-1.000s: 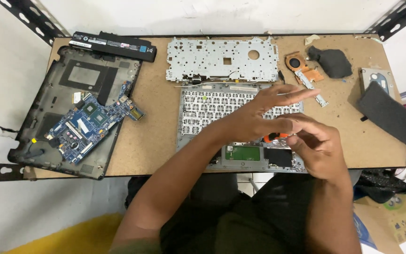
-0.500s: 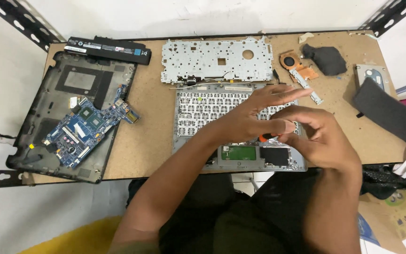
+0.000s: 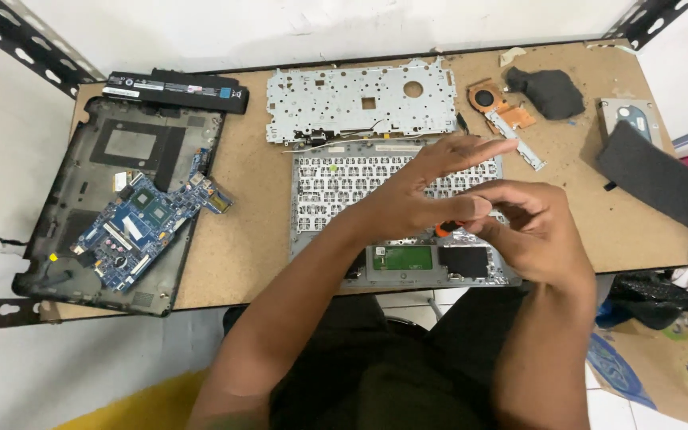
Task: Disassembling and reassembling internal laptop components including the cooling fan and motherboard using a precision screwdriver.
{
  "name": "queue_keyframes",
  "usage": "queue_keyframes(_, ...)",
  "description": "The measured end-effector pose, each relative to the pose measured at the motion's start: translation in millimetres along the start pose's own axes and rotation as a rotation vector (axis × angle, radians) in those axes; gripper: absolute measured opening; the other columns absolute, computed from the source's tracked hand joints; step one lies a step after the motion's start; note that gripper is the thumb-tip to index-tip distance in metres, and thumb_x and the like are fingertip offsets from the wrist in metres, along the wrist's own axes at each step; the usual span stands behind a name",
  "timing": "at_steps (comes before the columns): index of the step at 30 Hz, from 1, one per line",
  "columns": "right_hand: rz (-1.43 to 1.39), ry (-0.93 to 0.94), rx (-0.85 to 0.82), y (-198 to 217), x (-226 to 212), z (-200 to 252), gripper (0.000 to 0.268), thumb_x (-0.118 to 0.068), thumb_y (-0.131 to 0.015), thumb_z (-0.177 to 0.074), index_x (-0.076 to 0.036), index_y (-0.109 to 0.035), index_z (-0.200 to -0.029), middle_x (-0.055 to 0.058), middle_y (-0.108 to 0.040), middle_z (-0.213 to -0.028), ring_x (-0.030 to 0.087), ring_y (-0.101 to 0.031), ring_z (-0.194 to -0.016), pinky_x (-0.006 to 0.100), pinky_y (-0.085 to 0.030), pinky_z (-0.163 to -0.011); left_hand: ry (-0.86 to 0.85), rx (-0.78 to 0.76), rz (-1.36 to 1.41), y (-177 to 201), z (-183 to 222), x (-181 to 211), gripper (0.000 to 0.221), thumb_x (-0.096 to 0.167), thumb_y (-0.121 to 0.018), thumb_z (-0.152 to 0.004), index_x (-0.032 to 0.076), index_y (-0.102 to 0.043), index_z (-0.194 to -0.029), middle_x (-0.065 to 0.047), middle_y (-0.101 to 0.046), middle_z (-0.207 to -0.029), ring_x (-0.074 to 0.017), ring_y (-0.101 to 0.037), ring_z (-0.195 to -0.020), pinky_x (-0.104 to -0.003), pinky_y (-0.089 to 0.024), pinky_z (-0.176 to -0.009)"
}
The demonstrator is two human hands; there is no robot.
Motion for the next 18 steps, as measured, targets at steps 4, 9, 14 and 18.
queue_keyframes(4,0.075,0.117,-0.008,-9,-18,1,0.013,0.004,-0.062,-0.082,-0.002,-0.065,-0.093,0.007,-0.068,-0.084,0.014,-0.065,-0.077,0.026,-0.052,-0.073,-0.041,-0.021,0.035,-1,3,-1,0.057,0.056,-0.047,-0.096,0.029,-0.035,-0.145,-0.008,-0.042,-0.151,-0.026,-0.036,-0.142,-0.049,-0.024,-0.119)
queue_keyframes(9,0.076,0.038,-0.016,-18,-20,-1,0.018,0.011,-0.052,-0.084,-0.001,-0.059,-0.096,0.008,-0.061,-0.084,0.016,-0.063,-0.077,0.025,-0.057,-0.072,-0.094,0.01,0.08,3,4,0,0.056,0.056,-0.046,-0.099,0.028,-0.036,-0.146,-0.006,-0.046,-0.142,-0.024,-0.043,-0.137,-0.046,-0.029,-0.118)
queue_keyframes(14,0.214,0.044,0.075,-20,-16,10,0.013,0.008,-0.05,-0.087,-0.002,-0.055,-0.095,0.007,-0.059,-0.084,0.016,-0.059,-0.079,0.026,-0.055,-0.071,-0.099,0.014,0.096,-4,4,-11,0.056,0.057,-0.048,-0.099,0.03,-0.036,-0.146,-0.002,-0.048,-0.132,-0.0196,-0.046,-0.126,-0.041,-0.032,-0.114)
queue_keyframes(18,0.272,0.155,0.204,-23,-20,17,0.003,0.0,-0.049,-0.094,0.0,-0.051,-0.096,0.01,-0.055,-0.085,0.014,-0.054,-0.072,0.023,-0.046,-0.059,-0.11,0.001,0.055,-4,4,-9,0.055,0.057,-0.045,-0.1,0.031,-0.034,-0.147,-0.001,-0.051,-0.136,-0.0197,-0.047,-0.128,-0.042,-0.03,-0.115)
Point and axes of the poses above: each hand's wrist, its own z-axis away from the middle knuckle, its own y-axis out of the back of the hand, x = y × z, the point moved 8 cm from there along -z, towards the middle knuckle
